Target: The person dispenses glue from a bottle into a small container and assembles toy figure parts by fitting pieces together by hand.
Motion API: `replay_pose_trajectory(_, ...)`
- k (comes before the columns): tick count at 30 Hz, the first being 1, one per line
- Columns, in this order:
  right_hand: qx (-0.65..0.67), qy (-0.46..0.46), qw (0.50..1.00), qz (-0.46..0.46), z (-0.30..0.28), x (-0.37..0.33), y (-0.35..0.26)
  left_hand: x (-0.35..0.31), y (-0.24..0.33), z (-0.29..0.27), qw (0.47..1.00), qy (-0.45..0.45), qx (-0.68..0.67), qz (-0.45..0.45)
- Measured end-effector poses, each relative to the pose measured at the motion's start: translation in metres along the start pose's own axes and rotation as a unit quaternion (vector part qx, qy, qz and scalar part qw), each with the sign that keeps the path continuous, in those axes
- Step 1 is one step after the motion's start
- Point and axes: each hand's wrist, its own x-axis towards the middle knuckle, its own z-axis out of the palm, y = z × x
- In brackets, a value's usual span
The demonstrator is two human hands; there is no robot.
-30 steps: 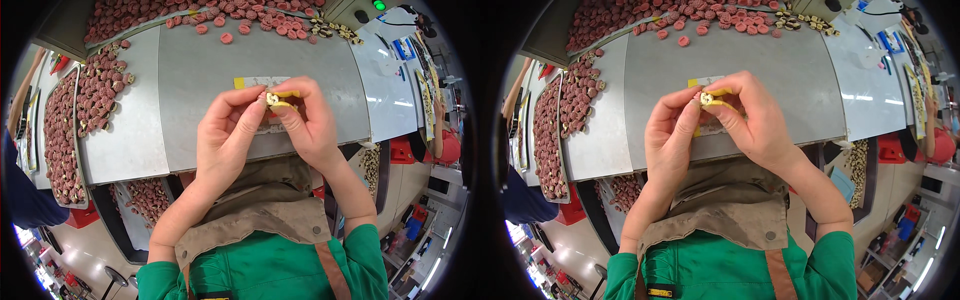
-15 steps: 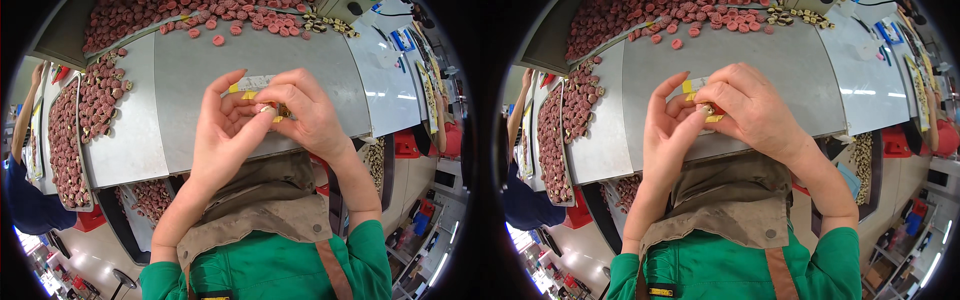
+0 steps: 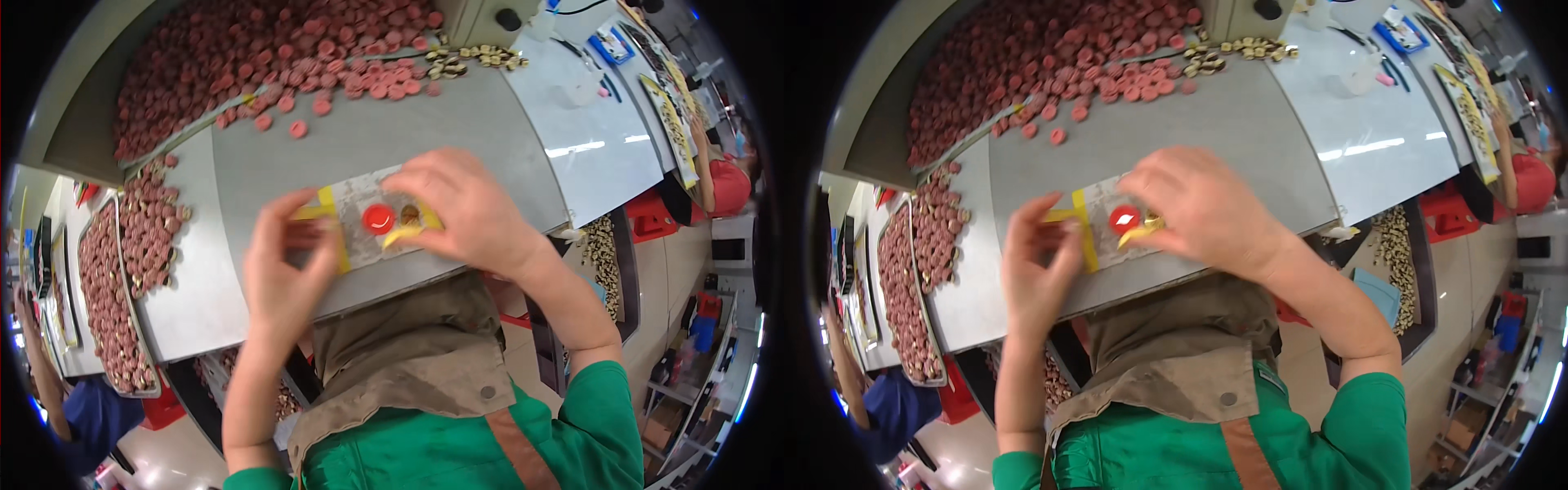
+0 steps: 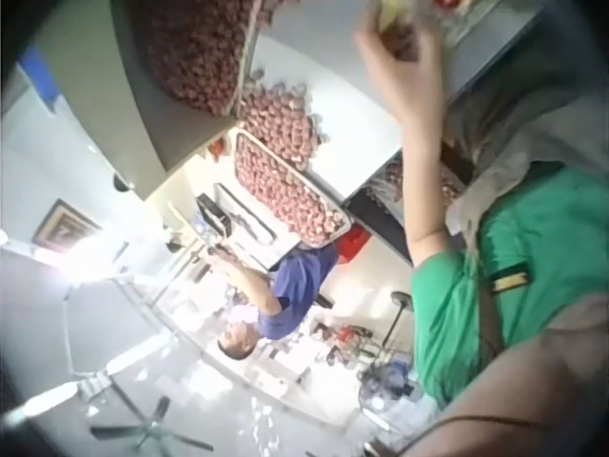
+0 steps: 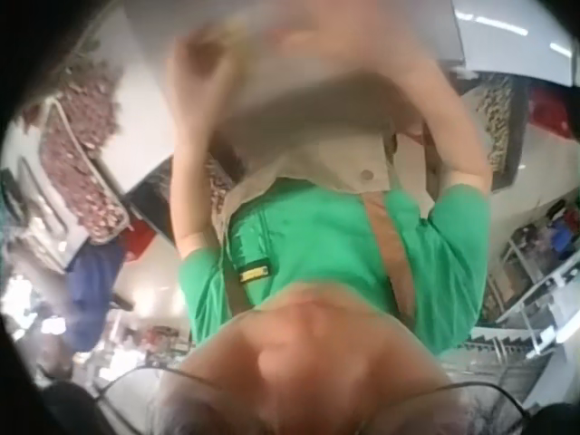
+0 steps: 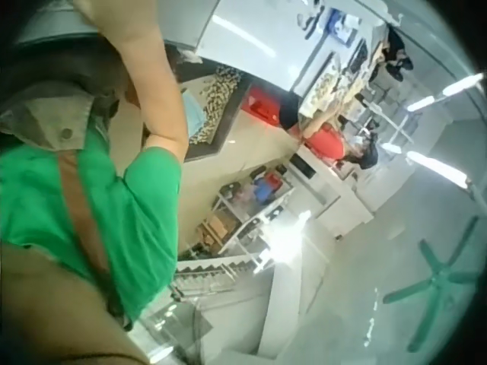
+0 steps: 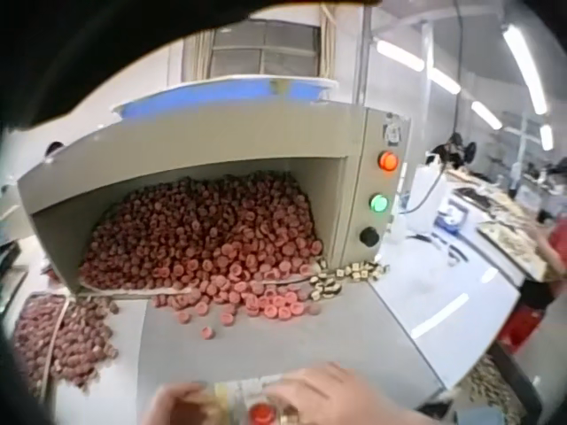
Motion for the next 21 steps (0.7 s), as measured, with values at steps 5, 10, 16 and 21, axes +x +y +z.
replay_pose_trajectory(5, -0.070, 0.014, 0.972, 0.223, -0.054, -0.018, 0.086, 0.041, -0.035, -0.079, 0.867, 0.088, 0.467, 0.150)
replay_pose_trajectory(10, -0.120, 0.050, 0.968, 0.217, -0.054, 0.002, 0.162, 0.080, -0.018, -0.041, 0.866, 0.080, 0.412, 0.272)
replay_pose_trajectory(16, -0.213, 0.031, 0.959, 0.183, -0.034, 0.011, 0.174, 0.108, -0.037, 0.000, 0.932, 0.031, 0.290, 0.214)
replay_pose_trajectory(21, -0.250, 0.024, 0.956, 0.150, -0.029, 0.004, 0.160, 0.092, -0.041, -0.009, 0.960, 0.009, 0.187, 0.206)
